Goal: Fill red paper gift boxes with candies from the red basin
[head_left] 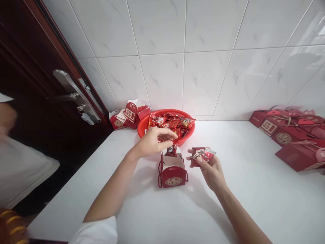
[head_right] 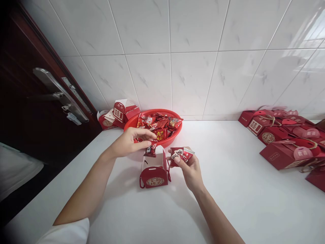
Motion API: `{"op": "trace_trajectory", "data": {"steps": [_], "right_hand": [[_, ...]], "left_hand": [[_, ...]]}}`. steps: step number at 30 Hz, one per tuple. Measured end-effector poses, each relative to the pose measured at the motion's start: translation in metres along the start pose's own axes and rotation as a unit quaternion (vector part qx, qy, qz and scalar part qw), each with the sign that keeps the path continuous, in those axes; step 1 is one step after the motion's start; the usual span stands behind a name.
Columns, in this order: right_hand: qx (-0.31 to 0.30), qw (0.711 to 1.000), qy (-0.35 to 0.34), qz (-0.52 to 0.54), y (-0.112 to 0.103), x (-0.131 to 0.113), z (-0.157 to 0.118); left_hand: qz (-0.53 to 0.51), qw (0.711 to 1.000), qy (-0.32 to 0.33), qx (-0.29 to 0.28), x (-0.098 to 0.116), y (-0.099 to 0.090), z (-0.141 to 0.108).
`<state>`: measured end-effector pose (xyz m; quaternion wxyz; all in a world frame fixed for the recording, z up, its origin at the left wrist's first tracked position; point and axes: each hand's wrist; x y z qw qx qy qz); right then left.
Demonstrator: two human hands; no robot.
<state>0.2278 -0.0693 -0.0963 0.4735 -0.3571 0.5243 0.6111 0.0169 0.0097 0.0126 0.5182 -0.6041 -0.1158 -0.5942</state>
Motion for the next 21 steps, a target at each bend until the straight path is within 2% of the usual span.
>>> {"op": "trace_trajectory", "data": {"steps": [4,7,11,13,16,19,21], "right_hand": [[0.005,1.000,0.000,-0.009,0.001,0.003,0.000],[-0.008,1.000,-0.001,-0.024,0.002,0.006,-0.002],[-0.011,0.998,-0.009,-0.060,0.006,0.009,-0.004],[-0.009,0.997,-0.012,-0.070,0.008,0.009,-0.005],[-0.001,0.998,-0.020,-0.059,0.009,0.007,-0.006],[0.010,1.000,-0.016,-0.005,0.009,0.005,-0.006],[0.011,0.999,-0.004,0.037,0.009,0.003,-0.006]], "left_hand": [[0.067,0.996,-0.035,-0.042,-0.002,-0.006,-0.002],[0.051,0.998,-0.020,-0.040,-0.003,0.006,-0.001],[-0.001,0.995,-0.004,-0.103,-0.002,0.026,0.002],[-0.014,0.991,-0.003,-0.130,-0.001,0.031,0.002],[-0.006,0.995,-0.001,-0.098,0.000,0.025,-0.001],[0.032,0.999,-0.011,-0.029,0.000,0.007,-0.003],[0.073,0.997,-0.033,-0.016,-0.002,-0.002,-0.004]]}}
Point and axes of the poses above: each hand's wrist, its own z-axis towards the middle knuckle, its own y-axis out of the palm, x = y × z, and after that the axes turned 9 degrees about -z, right-handed
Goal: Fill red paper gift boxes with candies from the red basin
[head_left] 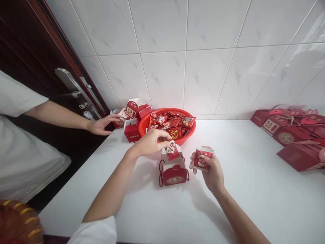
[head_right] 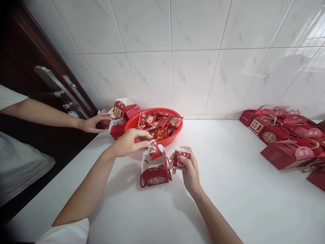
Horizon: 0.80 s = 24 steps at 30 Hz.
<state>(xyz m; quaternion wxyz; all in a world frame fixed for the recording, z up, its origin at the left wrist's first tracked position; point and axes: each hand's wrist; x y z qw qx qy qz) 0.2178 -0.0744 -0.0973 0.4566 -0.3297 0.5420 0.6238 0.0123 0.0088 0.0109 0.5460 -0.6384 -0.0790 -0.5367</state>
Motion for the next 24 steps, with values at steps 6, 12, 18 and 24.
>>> {"op": "trace_trajectory", "data": {"steps": [6,12,18,24], "right_hand": [[-0.006,1.000,0.007,-0.022,-0.001,0.000,-0.001],[-0.013,0.997,-0.038,-0.064,0.002,-0.004,0.003],[-0.109,0.981,-0.062,-0.148,0.024,-0.018,0.013],[-0.195,0.879,-0.132,-0.415,0.036,-0.018,0.025]], "left_hand": [[0.093,0.990,-0.042,-0.100,-0.012,0.001,-0.001],[0.156,0.985,-0.064,-0.026,-0.016,0.001,-0.014],[0.057,0.990,-0.073,-0.104,-0.022,-0.001,-0.025],[0.008,0.988,-0.066,-0.142,-0.026,-0.003,-0.027]]}}
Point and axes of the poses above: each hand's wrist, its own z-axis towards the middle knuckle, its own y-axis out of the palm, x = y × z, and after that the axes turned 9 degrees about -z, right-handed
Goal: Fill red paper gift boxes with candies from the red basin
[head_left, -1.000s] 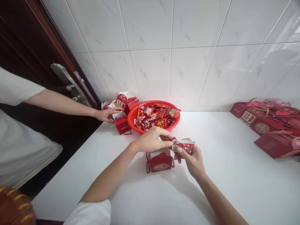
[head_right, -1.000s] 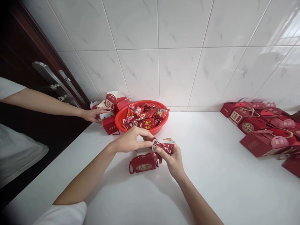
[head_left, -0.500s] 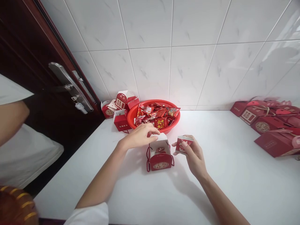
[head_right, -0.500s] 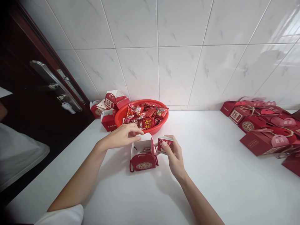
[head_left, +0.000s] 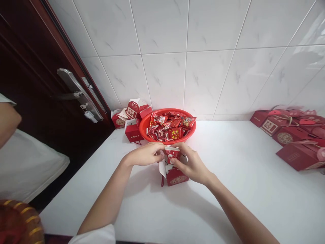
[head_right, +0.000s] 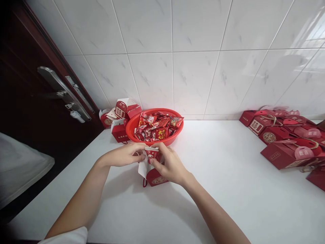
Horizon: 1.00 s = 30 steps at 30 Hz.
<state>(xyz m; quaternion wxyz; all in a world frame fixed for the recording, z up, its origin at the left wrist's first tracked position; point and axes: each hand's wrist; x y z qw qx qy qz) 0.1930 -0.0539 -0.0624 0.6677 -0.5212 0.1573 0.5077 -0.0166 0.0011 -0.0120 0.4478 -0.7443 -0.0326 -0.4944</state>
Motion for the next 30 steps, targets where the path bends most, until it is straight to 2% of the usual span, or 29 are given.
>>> {"op": "trace_trajectory", "data": {"steps": [2,5,7,11,13,16,18,22,25,30], "right_hand": [[-0.023,0.998,-0.019,-0.063,-0.001,0.001,0.003],[-0.033,0.995,-0.041,-0.086,-0.005,0.004,0.004],[0.008,0.996,-0.038,-0.085,-0.008,0.008,0.002],[0.132,0.987,-0.004,-0.094,-0.016,0.024,-0.008],[0.143,0.986,0.033,-0.073,-0.024,0.033,-0.015],[0.116,0.990,0.074,-0.003,-0.035,0.043,-0.026],[0.120,0.988,0.091,0.045,-0.039,0.047,-0.032],[0.171,0.971,0.125,0.107,-0.036,0.052,-0.039],[0.176,0.970,0.118,0.120,-0.027,0.053,-0.041],[0.170,0.979,0.095,0.058,-0.016,0.059,-0.044]], "left_hand": [[0.000,1.000,0.004,-0.004,-0.003,-0.001,-0.001],[-0.013,1.000,-0.002,-0.005,-0.007,-0.002,-0.002],[-0.023,1.000,0.000,-0.005,-0.009,-0.001,-0.001],[-0.044,0.999,0.020,0.005,-0.008,0.004,0.002],[-0.057,0.998,0.030,0.017,-0.007,0.008,0.006],[-0.087,0.994,0.057,0.036,-0.005,0.017,0.013],[-0.107,0.990,0.072,0.057,-0.006,0.023,0.020],[-0.083,0.983,0.078,0.141,-0.008,0.039,0.033],[-0.071,0.975,0.087,0.192,-0.009,0.051,0.038],[-0.083,0.967,0.111,0.211,-0.009,0.065,0.037]]}}
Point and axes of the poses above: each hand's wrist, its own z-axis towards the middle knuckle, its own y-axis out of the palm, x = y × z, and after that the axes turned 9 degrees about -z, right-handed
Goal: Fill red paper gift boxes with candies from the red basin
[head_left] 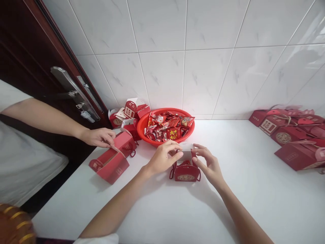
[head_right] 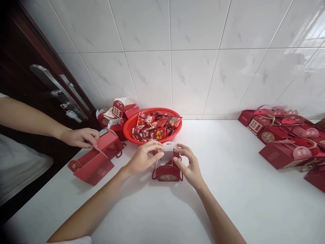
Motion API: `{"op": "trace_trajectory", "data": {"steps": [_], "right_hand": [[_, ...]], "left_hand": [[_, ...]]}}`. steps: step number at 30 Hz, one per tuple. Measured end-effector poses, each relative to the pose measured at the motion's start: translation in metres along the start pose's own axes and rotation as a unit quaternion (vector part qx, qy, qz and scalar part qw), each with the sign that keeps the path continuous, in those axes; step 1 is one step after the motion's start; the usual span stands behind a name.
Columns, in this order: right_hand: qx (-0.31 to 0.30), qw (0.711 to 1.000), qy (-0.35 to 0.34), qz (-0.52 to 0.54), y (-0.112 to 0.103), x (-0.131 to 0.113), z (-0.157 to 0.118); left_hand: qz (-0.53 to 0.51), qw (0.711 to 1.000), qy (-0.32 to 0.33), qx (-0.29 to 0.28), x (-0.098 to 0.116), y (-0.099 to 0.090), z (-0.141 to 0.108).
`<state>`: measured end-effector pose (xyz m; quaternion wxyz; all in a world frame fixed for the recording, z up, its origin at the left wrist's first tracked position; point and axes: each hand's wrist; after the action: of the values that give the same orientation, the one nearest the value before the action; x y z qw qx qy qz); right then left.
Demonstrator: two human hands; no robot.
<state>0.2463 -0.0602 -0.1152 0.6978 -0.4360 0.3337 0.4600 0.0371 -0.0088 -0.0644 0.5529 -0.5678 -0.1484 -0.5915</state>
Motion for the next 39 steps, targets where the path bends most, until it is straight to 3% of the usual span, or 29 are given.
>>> {"op": "trace_trajectory", "data": {"steps": [4,8,12,19,27,30,35,39], "right_hand": [[0.018,0.999,0.002,-0.047,0.002,0.007,-0.002],[-0.016,0.998,0.027,-0.055,0.002,0.009,-0.002],[-0.057,0.997,0.050,-0.028,0.004,0.005,-0.001],[-0.072,0.996,0.059,-0.004,0.001,0.001,-0.001],[-0.153,0.988,-0.033,0.000,0.002,-0.001,-0.003],[-0.136,0.989,-0.040,-0.031,0.004,0.004,-0.004],[-0.068,0.996,-0.018,-0.056,0.005,0.011,-0.006],[-0.058,0.998,-0.031,-0.017,0.005,0.009,-0.005]], "left_hand": [[-0.034,0.999,0.007,-0.013,-0.002,0.002,-0.003],[-0.076,0.997,-0.001,-0.029,-0.002,0.002,-0.001],[-0.048,0.999,-0.015,-0.013,0.000,0.004,0.000],[-0.020,0.998,-0.024,-0.051,0.002,0.004,-0.002],[0.020,0.998,-0.049,-0.045,0.002,0.013,-0.003],[0.030,0.996,-0.046,-0.075,0.005,0.009,-0.004],[0.076,0.979,-0.050,-0.181,0.014,-0.006,-0.005],[0.062,0.985,-0.046,-0.153,0.009,-0.006,-0.003]]}}
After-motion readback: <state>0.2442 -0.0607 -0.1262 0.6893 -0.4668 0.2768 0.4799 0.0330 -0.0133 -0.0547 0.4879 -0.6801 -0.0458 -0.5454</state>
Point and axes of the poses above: each hand's wrist, its own z-axis towards the middle knuckle, its own y-axis out of the palm, x = y × z, and after that the axes turned 9 degrees about -z, right-handed
